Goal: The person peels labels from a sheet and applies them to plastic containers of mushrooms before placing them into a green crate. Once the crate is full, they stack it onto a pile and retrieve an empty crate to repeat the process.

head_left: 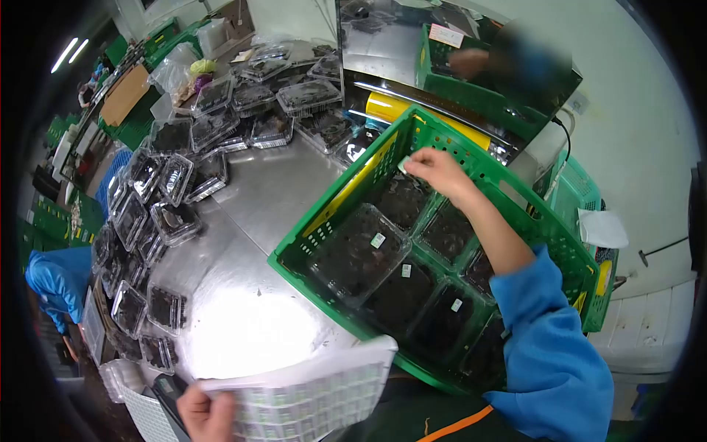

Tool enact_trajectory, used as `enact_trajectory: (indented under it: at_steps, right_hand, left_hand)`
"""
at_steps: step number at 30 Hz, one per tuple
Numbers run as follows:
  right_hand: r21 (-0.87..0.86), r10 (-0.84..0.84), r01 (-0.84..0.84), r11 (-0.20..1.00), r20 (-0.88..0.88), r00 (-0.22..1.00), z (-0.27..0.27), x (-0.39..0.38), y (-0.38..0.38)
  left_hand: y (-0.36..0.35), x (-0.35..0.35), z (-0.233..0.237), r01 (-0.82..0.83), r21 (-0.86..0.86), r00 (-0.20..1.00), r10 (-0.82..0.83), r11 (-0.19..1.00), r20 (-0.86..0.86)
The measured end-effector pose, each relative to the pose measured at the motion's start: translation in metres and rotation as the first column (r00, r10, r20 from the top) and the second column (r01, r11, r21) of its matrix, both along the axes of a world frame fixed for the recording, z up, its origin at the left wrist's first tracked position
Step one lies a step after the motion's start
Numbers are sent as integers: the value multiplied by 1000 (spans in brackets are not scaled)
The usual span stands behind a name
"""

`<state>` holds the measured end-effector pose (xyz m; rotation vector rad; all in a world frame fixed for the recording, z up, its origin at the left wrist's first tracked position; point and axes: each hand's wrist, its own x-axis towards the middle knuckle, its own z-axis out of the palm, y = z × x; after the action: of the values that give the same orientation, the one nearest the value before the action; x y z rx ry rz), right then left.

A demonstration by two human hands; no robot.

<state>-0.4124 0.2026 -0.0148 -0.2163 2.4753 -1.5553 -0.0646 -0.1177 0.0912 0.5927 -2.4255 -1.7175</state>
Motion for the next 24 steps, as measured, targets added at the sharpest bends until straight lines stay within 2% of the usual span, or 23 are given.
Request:
enact_trajectory:
  at_steps: [1, 2, 3, 4, 5, 6, 7, 8, 9, 10, 11, 12, 13, 14, 15, 16, 17, 18, 19, 20, 21, 23, 24]
  right_hand:
    - [17, -7, 6, 1000, 72, 997, -48, -27, 13]
    - [167, 12, -26, 986, 86, 996, -108, -53, 26]
    - [308, 31, -60, 949, 98, 995, -145, -69, 32]
    - [297, 39, -68, 952, 101, 994, -131, -64, 25]
    - [514, -10, 47, 856, -74, 997, -117, -55, 22]
    - [683, -7, 184, 706, -253, 967, -100, -44, 16]
    - [649, 25, 189, 737, -306, 952, -83, -38, 12]
    - [575, 13, 137, 807, -250, 968, -63, -30, 5]
    - [240, 85, -83, 967, 5, 996, -23, -9, -15]
    - [-215, 232, -192, 958, 178, 956, 13, 23, -35]
    - [-482, 439, -339, 808, 109, 892, 34, 52, -51]
    - [-698, 593, -345, 627, 141, 793, 57, 82, -69]
    - [-733, 665, -445, 514, 13, 747, 73, 115, -83]
    - [-667, 693, -574, 476, -118, 712, 92, 136, -92]
    - [-614, 668, -559, 556, -69, 741, 98, 145, -95]
    - [-564, 657, -566, 601, -53, 752, 98, 149, -95]
    - [-510, 642, -568, 646, -39, 765, 98, 152, -93]
    - [-509, 639, -569, 646, -49, 768, 100, 156, -90]
    - [-366, 594, -552, 750, 3, 805, 102, 160, -87]
    - [-207, 540, -520, 828, 47, 841, 104, 164, -87]
    - [-201, 541, -523, 828, 43, 840, 103, 168, -89]
    - [-330, 298, -376, 866, -265, 917, 99, 172, -95]
    - [-326, 302, -384, 864, -275, 913, 104, 174, -98]
  left_hand:
    - [-4, 10, -1, -48, 316, 995, 73, 947, -69]
    - [-8, 15, -7, -106, 358, 978, 162, 928, -130]
    - [-11, 19, -11, -160, 397, 949, 252, 904, -190]
    - [8, 6, -1, -331, 291, 906, 389, 898, -169]
    - [14, 1, -3, -336, 275, 906, 389, 901, -165]
    - [19, -1, -14, -388, 295, 868, 454, 873, -200]
    - [22, -1, -22, -442, 321, 818, 523, 837, -238]
    - [24, -2, -24, -307, 366, 886, 404, 878, -227]
    - [29, -7, -32, -353, 422, 834, 485, 835, -264]
    - [35, -13, -36, -387, 483, 810, 540, 785, -228]
    - [39, -18, -39, -392, 563, 794, 577, 727, -192]
    - [43, -24, -39, -361, 621, 803, 571, 696, -173]
    - [47, -28, -41, -361, 640, 793, 584, 678, -171]
    - [46, -27, -46, -323, 624, 811, 548, 712, -205]
    - [44, -26, -49, -275, 605, 829, 503, 747, -244]
    - [43, -26, -49, -342, 471, 821, 502, 813, -272]
    - [42, -22, -50, -334, 466, 823, 495, 819, -280]
    - [40, -17, -51, -363, 377, 804, 491, 852, -335]
    - [40, -13, -53, -397, 289, 784, 485, 871, -387]
    - [40, -15, -54, -417, 279, 754, 501, 865, -425]
    - [38, -14, -53, -417, 284, 750, 504, 863, -429]
    - [33, -13, -51, -420, 349, 709, 543, 838, -451]
    - [28, -8, -56, -432, 335, 702, 545, 838, -459]
